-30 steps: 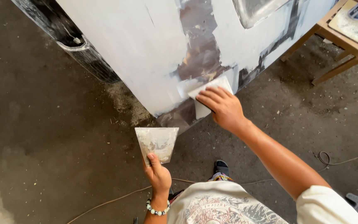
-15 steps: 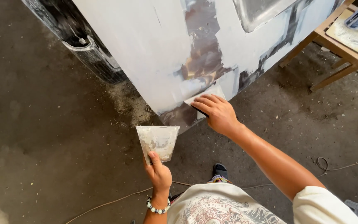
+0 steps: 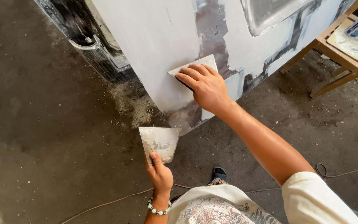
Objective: Applying and smoothing body filler on a car panel using a putty knife.
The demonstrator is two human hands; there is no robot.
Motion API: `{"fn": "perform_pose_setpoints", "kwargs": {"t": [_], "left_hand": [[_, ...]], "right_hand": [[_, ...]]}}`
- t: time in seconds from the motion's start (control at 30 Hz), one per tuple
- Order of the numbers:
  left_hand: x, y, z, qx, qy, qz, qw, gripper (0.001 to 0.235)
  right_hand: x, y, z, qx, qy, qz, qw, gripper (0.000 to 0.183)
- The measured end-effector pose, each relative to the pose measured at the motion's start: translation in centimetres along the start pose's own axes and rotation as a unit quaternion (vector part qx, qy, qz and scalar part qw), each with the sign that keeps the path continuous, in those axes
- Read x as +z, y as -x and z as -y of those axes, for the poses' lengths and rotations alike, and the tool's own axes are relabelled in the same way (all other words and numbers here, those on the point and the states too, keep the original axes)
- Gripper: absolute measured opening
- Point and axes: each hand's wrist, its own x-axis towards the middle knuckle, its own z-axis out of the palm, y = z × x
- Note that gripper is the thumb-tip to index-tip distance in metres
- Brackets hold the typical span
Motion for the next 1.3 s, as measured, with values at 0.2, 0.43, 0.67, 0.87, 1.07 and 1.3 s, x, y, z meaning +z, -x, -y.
{"fn": "perform_pose_setpoints", "kwargs": {"t": [0.2, 0.43, 0.67, 0.87, 1.07, 1.3], "left_hand": [[1.5, -1.4, -2.9, 0.017, -0.002, -0.021, 1.0, 0.039], [2.0, -1.4, -3.0, 0.032, -0.021, -0.005, 0.999, 0.039], [1.9, -1.7, -3.9, 0.033, 0.017, -0.006, 0.999, 0.041], [1.1, -1.2, -3.4, 0.026, 0.011, -0.012, 1.0, 0.042], [0.9, -1.0, -3.6, 0.02, 0.007, -0.019, 1.0, 0.041], [1.0, -1.2, -2.5, 0.02, 0.034, -0.025, 0.999, 0.042]], "right_hand": [[3.1, 2.5, -0.1, 0.0, 0.005, 0.027, 1.0, 0.057], [2.6, 7.6, 2.5, 0.037, -0.027, 0.075, 0.996, 0.063], [3.8, 8.5, 1.9, 0.016, -0.049, 0.108, 0.993, 0.053], [0.6, 1.9, 1.8, 0.015, -0.014, 0.034, 0.999, 0.052], [1.1, -0.7, 2.1, 0.015, 0.01, 0.037, 0.999, 0.051], [4.9, 5.6, 3.2, 0.017, -0.001, 0.121, 0.993, 0.054]]}}
